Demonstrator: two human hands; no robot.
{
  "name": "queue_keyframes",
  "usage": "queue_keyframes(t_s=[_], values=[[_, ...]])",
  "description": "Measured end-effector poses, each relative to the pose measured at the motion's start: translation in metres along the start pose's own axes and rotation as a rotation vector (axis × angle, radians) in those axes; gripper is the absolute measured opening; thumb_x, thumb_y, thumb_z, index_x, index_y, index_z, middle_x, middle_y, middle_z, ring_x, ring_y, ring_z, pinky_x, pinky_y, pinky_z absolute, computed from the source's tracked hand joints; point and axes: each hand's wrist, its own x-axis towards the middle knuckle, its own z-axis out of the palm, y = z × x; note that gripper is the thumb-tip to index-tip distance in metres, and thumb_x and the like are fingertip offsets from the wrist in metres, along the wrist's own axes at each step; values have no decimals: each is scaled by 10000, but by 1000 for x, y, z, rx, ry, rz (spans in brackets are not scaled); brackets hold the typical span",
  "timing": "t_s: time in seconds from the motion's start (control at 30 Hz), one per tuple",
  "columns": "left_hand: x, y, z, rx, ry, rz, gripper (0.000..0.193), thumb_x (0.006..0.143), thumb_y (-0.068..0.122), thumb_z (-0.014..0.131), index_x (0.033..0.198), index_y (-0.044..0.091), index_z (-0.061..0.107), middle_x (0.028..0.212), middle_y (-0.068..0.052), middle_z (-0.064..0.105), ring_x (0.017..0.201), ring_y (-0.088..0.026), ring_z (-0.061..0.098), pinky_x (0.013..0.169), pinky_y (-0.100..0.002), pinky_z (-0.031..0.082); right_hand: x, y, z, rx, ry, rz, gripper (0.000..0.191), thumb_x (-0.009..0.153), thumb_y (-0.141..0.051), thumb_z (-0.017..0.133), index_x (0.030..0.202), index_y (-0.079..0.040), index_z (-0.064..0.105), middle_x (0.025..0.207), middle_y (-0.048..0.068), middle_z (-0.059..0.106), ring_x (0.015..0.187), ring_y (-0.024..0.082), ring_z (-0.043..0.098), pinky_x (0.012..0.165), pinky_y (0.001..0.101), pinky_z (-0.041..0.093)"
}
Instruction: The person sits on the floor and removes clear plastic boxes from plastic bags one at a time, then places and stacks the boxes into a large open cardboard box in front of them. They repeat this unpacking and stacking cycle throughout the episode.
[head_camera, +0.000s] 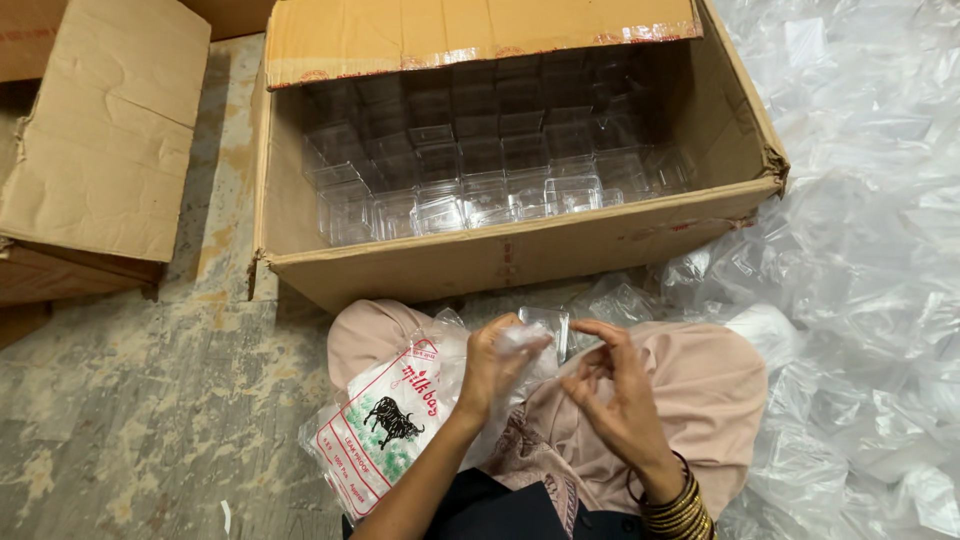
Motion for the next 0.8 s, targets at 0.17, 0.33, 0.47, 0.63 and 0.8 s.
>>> queue_keyframes(t_s=[0.17,0.33,0.47,0.63,0.8], values=[[-10,-1,-2,-392,-115,-74,186,836,45,734,771,74,563,733,9,605,667,-78,604,544,-285,490,-4,4,22,287,-322,-49,613,957,-266,718,1462,-29,464,943,34,628,829,131,631,765,282,559],[1,-9,-9,-233,-4,-98,196,821,26,750,760,56,566,727,21,532,668,-69,512,536,-297,404,-8,38,23,188,-221,344,316,1037,-275,573,1118,-33,760,804,55,721,627,150,591,560,277,524],[-1,-1,-10,16,53,74,275,846,30,772,719,4,530,708,-12,461,658,-88,476,577,-291,409,-6,33,15,135,11,259,334,985,-269,632,1220,-32,646,810,55,573,690,129,535,591,268,460],[-11,5,2,-61,-69,145,144,803,47,762,817,-15,633,777,-17,530,718,-77,539,602,-270,446,-8,5,29,157,-147,-134,780,829,-276,818,1445,4,429,905,33,578,798,110,566,683,285,504],[-5,-15,1,-116,-48,70,307,908,117,784,731,-5,565,737,20,477,677,-70,458,573,-257,366,-5,18,30,134,-220,93,270,959,-203,679,1177,-46,703,824,13,667,659,82,584,581,236,481]])
